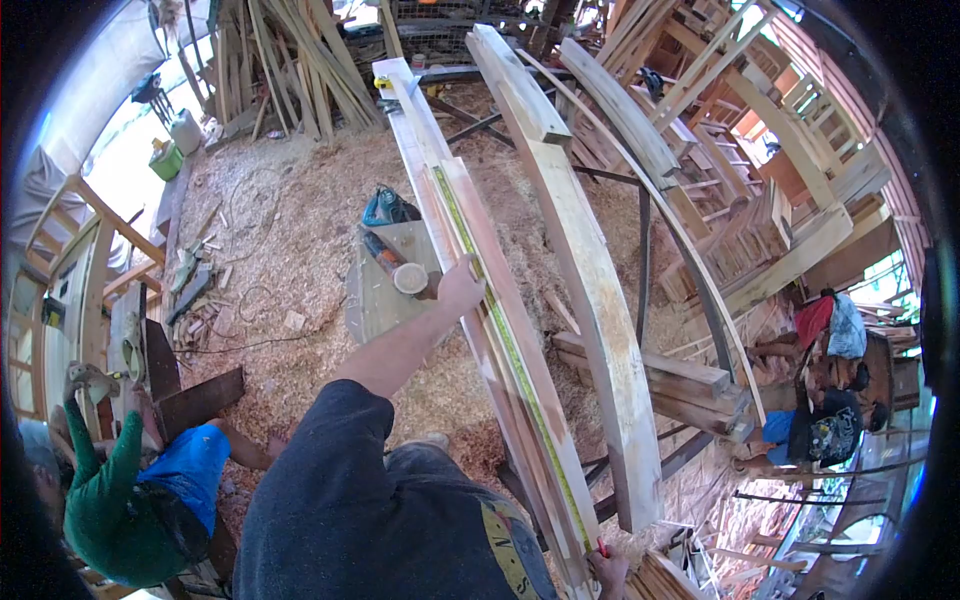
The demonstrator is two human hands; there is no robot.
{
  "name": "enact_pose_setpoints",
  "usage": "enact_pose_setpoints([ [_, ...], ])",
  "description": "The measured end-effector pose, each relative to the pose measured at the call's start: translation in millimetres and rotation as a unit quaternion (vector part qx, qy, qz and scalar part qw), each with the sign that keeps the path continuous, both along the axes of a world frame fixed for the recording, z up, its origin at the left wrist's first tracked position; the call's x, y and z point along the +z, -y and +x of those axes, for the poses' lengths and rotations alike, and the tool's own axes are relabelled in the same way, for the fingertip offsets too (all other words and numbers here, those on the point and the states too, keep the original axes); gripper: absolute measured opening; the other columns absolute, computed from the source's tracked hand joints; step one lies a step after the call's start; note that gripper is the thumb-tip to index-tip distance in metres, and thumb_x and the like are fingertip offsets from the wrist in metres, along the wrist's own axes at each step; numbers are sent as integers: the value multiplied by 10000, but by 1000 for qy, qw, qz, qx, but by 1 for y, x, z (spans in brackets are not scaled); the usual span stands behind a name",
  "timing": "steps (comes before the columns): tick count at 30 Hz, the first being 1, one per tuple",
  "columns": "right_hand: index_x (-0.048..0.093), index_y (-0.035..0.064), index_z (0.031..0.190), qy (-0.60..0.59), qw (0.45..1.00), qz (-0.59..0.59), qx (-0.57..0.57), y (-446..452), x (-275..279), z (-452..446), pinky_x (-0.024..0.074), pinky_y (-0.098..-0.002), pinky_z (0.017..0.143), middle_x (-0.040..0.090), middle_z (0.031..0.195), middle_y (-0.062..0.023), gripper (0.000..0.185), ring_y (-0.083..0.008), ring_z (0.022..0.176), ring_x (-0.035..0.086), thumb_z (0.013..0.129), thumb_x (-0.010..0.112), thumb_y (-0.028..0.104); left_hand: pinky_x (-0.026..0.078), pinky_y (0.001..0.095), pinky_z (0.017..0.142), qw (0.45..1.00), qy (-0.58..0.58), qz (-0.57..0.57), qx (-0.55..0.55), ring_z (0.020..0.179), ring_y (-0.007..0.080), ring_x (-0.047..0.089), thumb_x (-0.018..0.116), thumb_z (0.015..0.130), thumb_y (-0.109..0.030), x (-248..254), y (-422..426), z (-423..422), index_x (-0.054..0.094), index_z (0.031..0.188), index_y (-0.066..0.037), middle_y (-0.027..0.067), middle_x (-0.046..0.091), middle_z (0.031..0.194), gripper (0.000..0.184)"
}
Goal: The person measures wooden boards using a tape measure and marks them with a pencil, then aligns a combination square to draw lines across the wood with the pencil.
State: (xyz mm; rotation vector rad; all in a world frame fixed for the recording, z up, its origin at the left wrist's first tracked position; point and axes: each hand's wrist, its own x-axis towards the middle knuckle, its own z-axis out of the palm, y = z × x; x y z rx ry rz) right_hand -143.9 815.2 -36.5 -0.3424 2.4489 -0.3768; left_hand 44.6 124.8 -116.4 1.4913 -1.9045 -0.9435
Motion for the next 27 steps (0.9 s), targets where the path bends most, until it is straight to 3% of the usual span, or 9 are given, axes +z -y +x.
enact_pose_setpoints([
  [6, 760, 16, 865, -62, 996, 1, 62, -7, -7, -3, 521, -347, 626, 684, 666, -91, 229, -156, 624, 646, 790, 695, 223, 554, 500, 899, 1000, -6, -2, -1, 1023, 407, 689, 688, 841, -269, 2, -1, 1, 560, 1349, -155, 241, 704, 1076, 537],
  [12, 761, 25, 869, -20, 1000, -8, 15, -4, -7, -1, 527, -353, 633, 687, 673, -85, 231, -154, 634, 651, 788, 704, 233, 556, 485, 906, 1000, 2, 1, -1, 1026, 381, 687, 688, 843, -253, 6, -3, 1, 576, 1344, -154, 207, 699, 1090, 523],
  [24, 748, 38, 852, -63, 997, 0, 47, -1, -1, 1, 512, -367, 609, 656, 640, -74, 236, -160, 617, 635, 757, 735, 254, 550, 473, 927, 1000, 5, -3, -14, 1060, 365, 674, 687, 852, -246, 9, -4, 3, 569, 1357, -130, 186, 672, 1180, 531],
  [27, 744, 46, 853, -26, 999, 22, -7, 7, 5, 6, 506, -357, 583, 643, 631, -69, 219, -147, 596, 621, 762, 731, 245, 545, 477, 939, 1000, 10, -4, -16, 1078, 371, 667, 688, 852, -249, 10, -4, 2, 567, 1362, -128, 191, 665, 1201, 537],
])
